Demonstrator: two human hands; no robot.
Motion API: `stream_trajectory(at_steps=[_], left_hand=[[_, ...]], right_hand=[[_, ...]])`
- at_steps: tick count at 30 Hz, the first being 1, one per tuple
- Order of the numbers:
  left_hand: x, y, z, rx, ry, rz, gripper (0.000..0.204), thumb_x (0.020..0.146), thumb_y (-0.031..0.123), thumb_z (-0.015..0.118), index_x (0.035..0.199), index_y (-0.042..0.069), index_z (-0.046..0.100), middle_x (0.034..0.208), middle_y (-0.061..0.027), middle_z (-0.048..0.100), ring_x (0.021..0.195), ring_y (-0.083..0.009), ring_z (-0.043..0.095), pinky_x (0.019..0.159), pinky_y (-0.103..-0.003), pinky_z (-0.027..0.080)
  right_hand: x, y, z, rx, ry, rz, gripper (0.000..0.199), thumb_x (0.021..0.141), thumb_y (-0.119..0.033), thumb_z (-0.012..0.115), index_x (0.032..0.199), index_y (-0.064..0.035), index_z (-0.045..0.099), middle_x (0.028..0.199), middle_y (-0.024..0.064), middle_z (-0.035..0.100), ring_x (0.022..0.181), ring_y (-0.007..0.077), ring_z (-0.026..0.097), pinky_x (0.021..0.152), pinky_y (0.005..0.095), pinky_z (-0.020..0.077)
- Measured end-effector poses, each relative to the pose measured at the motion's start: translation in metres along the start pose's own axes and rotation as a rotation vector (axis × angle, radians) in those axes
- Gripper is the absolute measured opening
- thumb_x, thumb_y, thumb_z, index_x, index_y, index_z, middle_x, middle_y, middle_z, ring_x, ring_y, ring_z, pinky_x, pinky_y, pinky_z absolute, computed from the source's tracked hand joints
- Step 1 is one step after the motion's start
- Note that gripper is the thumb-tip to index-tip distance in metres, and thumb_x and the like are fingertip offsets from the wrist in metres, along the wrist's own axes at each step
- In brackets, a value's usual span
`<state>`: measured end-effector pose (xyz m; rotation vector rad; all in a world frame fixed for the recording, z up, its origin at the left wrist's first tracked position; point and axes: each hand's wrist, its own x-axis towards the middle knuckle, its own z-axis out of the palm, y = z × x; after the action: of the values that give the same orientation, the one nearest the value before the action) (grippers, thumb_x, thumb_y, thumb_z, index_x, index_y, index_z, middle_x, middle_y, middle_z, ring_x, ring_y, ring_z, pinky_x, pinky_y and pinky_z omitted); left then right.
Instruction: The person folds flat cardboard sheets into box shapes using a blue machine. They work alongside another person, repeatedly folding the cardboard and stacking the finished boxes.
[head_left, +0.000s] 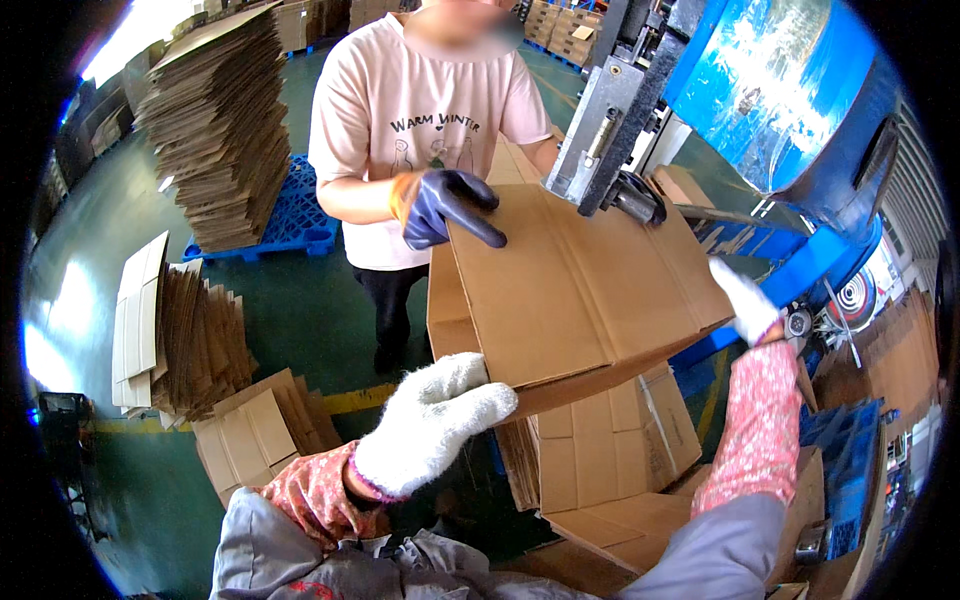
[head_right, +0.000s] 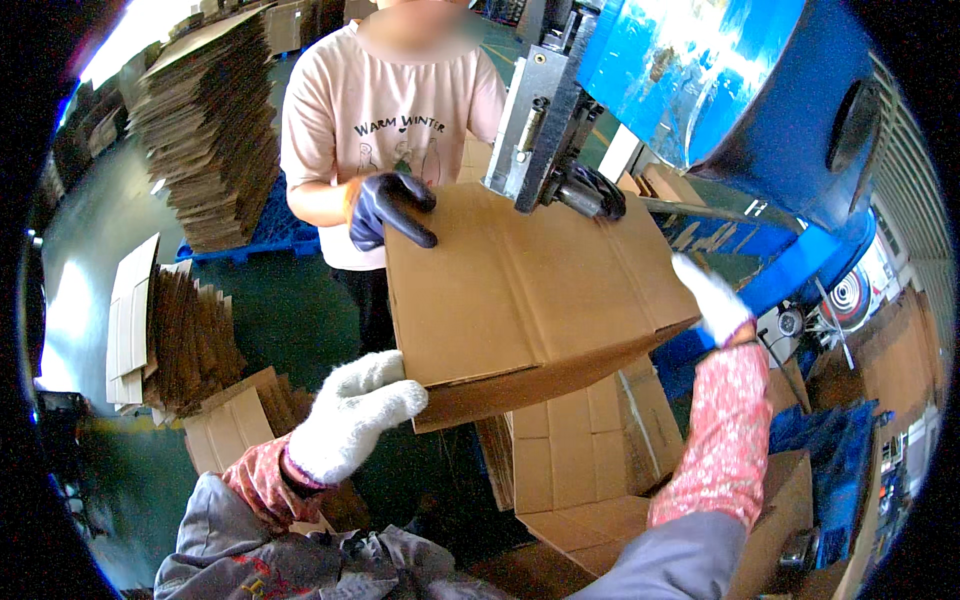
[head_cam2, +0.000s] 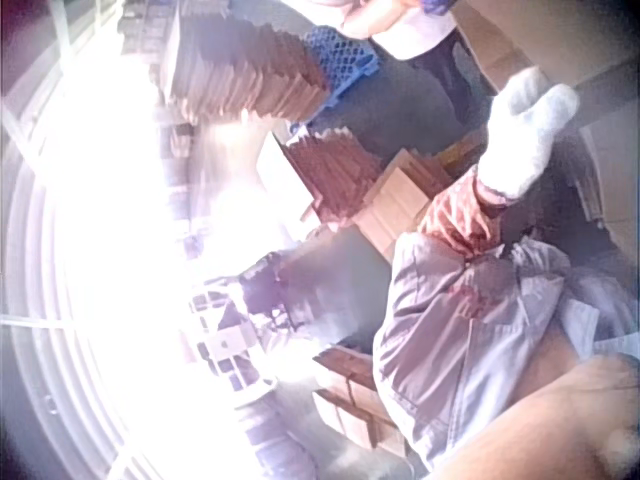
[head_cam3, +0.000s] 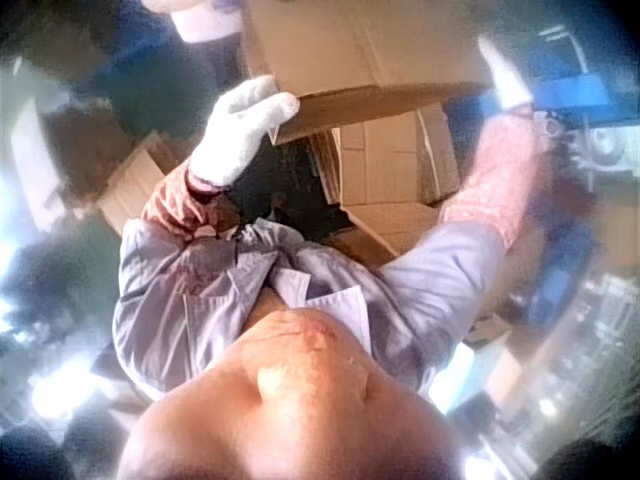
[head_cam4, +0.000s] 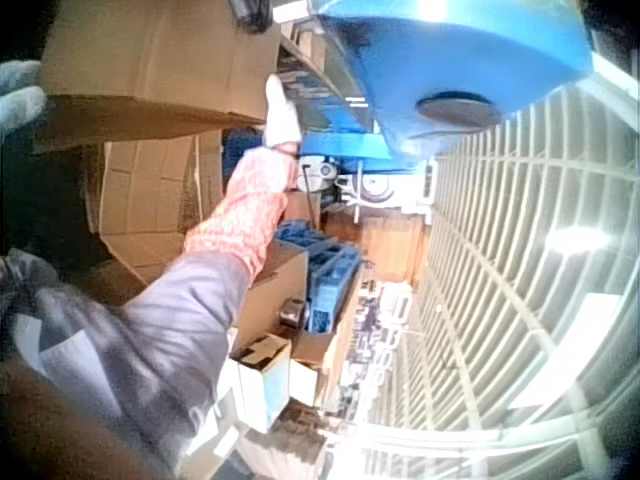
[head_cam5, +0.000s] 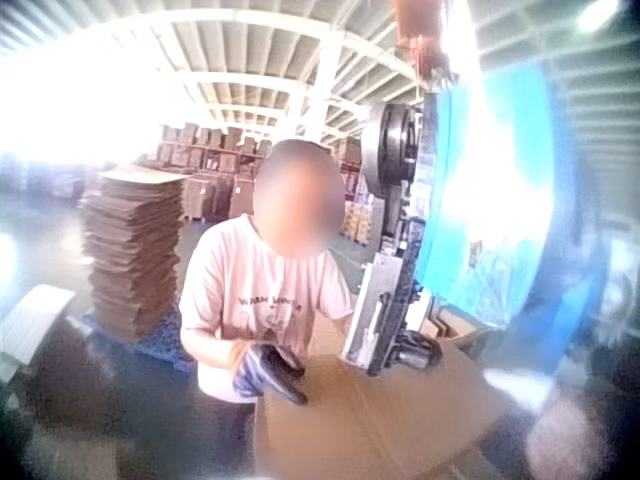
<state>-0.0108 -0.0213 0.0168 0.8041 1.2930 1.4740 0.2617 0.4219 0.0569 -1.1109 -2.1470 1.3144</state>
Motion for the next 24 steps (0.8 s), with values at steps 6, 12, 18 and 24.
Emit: stream_trajectory(at_steps=[6, 12, 18, 24], left_hand=[[-0.003, -0.013, 0.006, -0.061, 0.032, 0.1, 0.04, 0.1, 0.017, 0.065, 0.134, -0.003, 0.059, 0.123, -0.004, 0.066, 0.109, -0.012, 0.056, 0.096, -0.031, 0.045], [-0.008, -0.013, 0.015, -0.126, 0.017, 0.13, 0.041, 0.1, 0.017, 0.064, 0.136, -0.002, 0.058, 0.122, -0.0036, 0.066, 0.108, -0.0108, 0.056, 0.092, -0.029, 0.046], [-0.006, -0.016, 0.023, -0.236, -0.032, 0.182, 0.043, 0.101, 0.017, 0.064, 0.138, -0.004, 0.056, 0.125, -0.0045, 0.066, 0.109, -0.0105, 0.057, 0.097, -0.029, 0.046], [-0.006, -0.012, 0.019, -0.115, -0.033, 0.122, 0.044, 0.099, 0.018, 0.066, 0.137, -0.003, 0.056, 0.122, -0.0037, 0.065, 0.105, -0.0098, 0.055, 0.093, -0.028, 0.045]], right_hand=[[-0.067, 0.038, 0.01, 0.502, 0.022, 0.077, 0.077, 0.098, -0.064, 0.053, 0.147, -0.0045, 0.05, 0.143, 0.0153, 0.059, 0.127, 0.0325, 0.059, 0.105, 0.0499, 0.0441], [-0.066, 0.026, 0.023, 0.437, 0.11, 0.051, 0.082, 0.097, -0.065, 0.053, 0.152, -0.0048, 0.042, 0.149, 0.0178, 0.052, 0.137, 0.0342, 0.048, 0.109, 0.0576, 0.038], [-0.055, 0.028, 0.018, 0.416, 0.141, 0.03, 0.074, 0.098, -0.06, 0.055, 0.146, -0.0041, 0.051, 0.14, 0.0149, 0.061, 0.125, 0.0306, 0.061, 0.104, 0.049, 0.0456], [-0.051, 0.034, 0.019, 0.477, 0.151, -0.002, 0.072, 0.097, -0.058, 0.06, 0.145, -0.0047, 0.051, 0.141, 0.0142, 0.059, 0.126, 0.0301, 0.06, 0.104, 0.0491, 0.046]])
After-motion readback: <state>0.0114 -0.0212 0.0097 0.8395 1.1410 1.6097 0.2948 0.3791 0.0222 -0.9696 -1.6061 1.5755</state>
